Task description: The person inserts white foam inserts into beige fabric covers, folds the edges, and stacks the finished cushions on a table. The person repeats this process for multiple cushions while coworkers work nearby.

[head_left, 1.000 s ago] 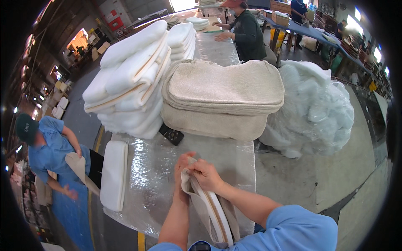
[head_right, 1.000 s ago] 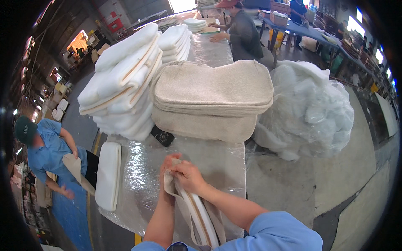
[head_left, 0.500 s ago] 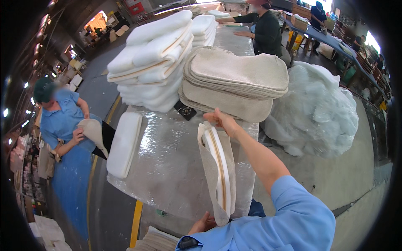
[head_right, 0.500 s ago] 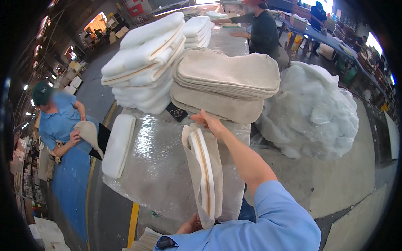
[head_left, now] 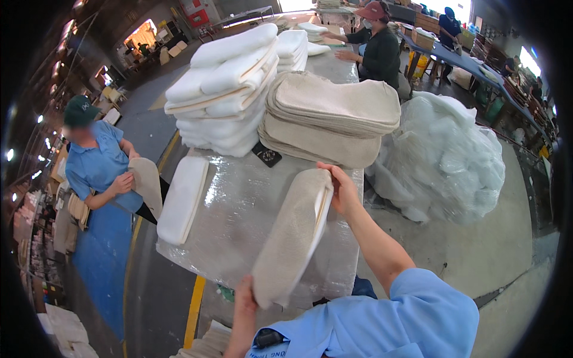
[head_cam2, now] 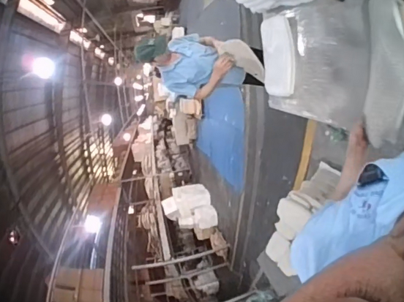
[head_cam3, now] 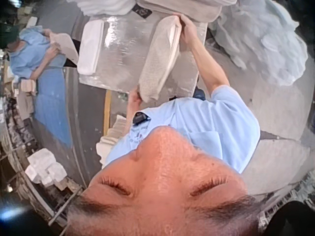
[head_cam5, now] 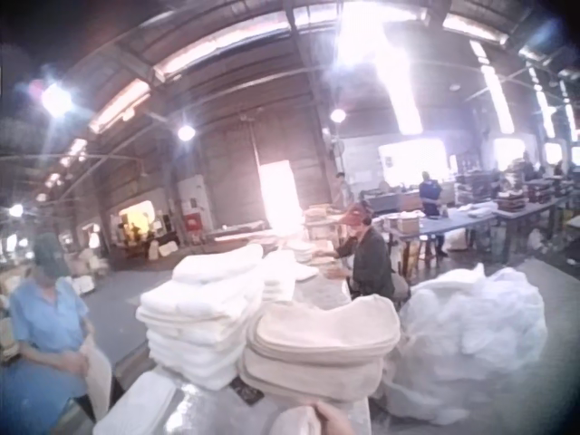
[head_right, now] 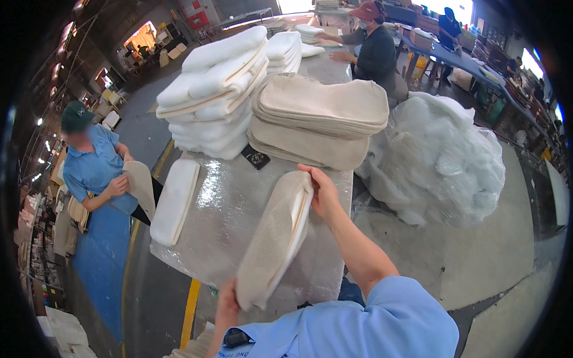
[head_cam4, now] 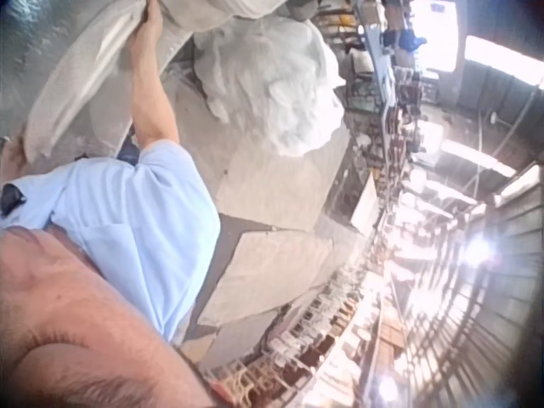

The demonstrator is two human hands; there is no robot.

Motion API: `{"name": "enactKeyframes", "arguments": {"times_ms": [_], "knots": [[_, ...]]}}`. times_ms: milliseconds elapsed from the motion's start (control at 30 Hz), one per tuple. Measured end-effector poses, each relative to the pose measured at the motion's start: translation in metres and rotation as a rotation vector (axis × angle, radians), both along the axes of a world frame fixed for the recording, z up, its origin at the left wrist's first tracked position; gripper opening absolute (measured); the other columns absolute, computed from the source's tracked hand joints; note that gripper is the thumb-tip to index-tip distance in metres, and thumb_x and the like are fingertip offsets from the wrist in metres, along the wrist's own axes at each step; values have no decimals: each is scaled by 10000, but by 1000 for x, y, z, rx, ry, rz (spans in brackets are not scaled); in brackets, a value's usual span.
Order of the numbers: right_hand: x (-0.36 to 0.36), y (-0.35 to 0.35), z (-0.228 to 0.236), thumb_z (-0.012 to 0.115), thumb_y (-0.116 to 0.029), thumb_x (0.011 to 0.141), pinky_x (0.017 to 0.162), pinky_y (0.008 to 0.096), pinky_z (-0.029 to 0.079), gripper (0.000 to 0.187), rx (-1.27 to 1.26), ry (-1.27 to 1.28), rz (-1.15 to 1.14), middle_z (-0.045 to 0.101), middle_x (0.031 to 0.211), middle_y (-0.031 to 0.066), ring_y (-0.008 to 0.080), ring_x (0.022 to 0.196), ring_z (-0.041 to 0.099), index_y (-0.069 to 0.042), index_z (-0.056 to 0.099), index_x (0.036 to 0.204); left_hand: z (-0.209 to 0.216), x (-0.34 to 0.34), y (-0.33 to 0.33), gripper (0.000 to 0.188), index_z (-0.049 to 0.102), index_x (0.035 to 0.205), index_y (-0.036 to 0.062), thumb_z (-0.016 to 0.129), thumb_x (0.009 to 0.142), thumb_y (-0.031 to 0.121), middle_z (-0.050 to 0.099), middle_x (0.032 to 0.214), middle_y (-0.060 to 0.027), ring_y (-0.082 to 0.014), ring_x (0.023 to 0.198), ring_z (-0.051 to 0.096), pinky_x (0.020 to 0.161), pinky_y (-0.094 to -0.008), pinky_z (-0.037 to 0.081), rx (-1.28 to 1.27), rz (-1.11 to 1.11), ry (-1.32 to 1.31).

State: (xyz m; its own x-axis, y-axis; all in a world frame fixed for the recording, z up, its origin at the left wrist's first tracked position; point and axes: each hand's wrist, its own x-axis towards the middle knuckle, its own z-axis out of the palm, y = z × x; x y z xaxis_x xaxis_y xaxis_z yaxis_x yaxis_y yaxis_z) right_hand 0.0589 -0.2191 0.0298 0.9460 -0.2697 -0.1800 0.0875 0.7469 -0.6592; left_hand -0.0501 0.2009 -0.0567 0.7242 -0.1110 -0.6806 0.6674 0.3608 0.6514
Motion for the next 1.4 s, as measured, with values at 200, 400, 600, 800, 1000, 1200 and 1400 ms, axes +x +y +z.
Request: {"name": "enactKeyframes", "arguments": {"times_ms": [200, 400, 600, 800, 1000, 1200, 1400], "knots": [[-122, -12, -57, 602, -239, 1101, 1031, 359, 532, 413, -68, 194, -113, 702, 1382, 78, 208, 1252, 645, -51, 592, 1469, 21, 34, 12, 494, 510, 1533, -2, 642, 1069, 103, 626, 1456, -127, -255, 1314, 606, 1134, -396, 477, 404, 167, -432], [-169, -35, -93, 560, -319, 1119, 1038, 383, 512, 493, -748, 704, 317, 707, 1407, 139, 244, 1228, 677, -107, 518, 1562, -27, 20, 4, 469, 537, 1503, -44, 567, 1110, 212, 625, 1477, -165, -249, 1331, 600, 1121, -385, 465, 578, 28, -332], [-113, 12, -110, 503, -483, 1117, 1039, 422, 509, 555, -1427, 723, 197, 742, 1308, 188, 321, 1229, 691, -57, 627, 1452, -49, 22, -1, 542, 616, 1410, -66, 520, 1123, 383, 678, 1378, -167, -257, 1263, 619, 1083, -398, 466, 755, 189, -123], [-115, -18, -126, 453, -554, 1130, 1050, 404, 476, 628, -939, 620, -58, 734, 1229, 142, 253, 1180, 643, 1, 655, 1343, -12, 31, -39, 466, 673, 1235, -11, 501, 1126, 408, 693, 1194, -96, -220, 1132, 618, 1042, -385, 462, 524, 477, -302], [-106, -39, -117, 430, -583, 1144, 1036, 371, 465, 575, -357, 278, -133, 708, 1124, 47, 179, 1098, 628, -63, 674, 1162, 35, 4, -45, 376, 648, 1085, 73, 496, 1113, 416, 665, 1133, -56, -177, 1105, 595, 1028, -378, 449, 368, 522, -472], [-118, -59, -151, 550, -430, 1018, 975, 357, 443, 400, -232, 260, -67, 691, 1028, 58, 189, 1017, 607, -62, 687, 942, 15, -22, -74, 437, 626, 1166, 90, 475, 1063, 488, 670, 1214, -71, -212, 1208, 586, 1102, -397, 407, 318, 551, -430], [-133, -75, -142, 487, -354, 1014, 1223, 393, 327, 421, -224, 212, 277, 553, 1569, 176, 269, 1445, 497, -32, 707, 1174, 15, -56, -62, 389, 632, 1235, 62, 501, 1062, 385, 633, 1378, -120, -235, 1332, 543, 1171, -420, 363, 225, 568, -436]]}}
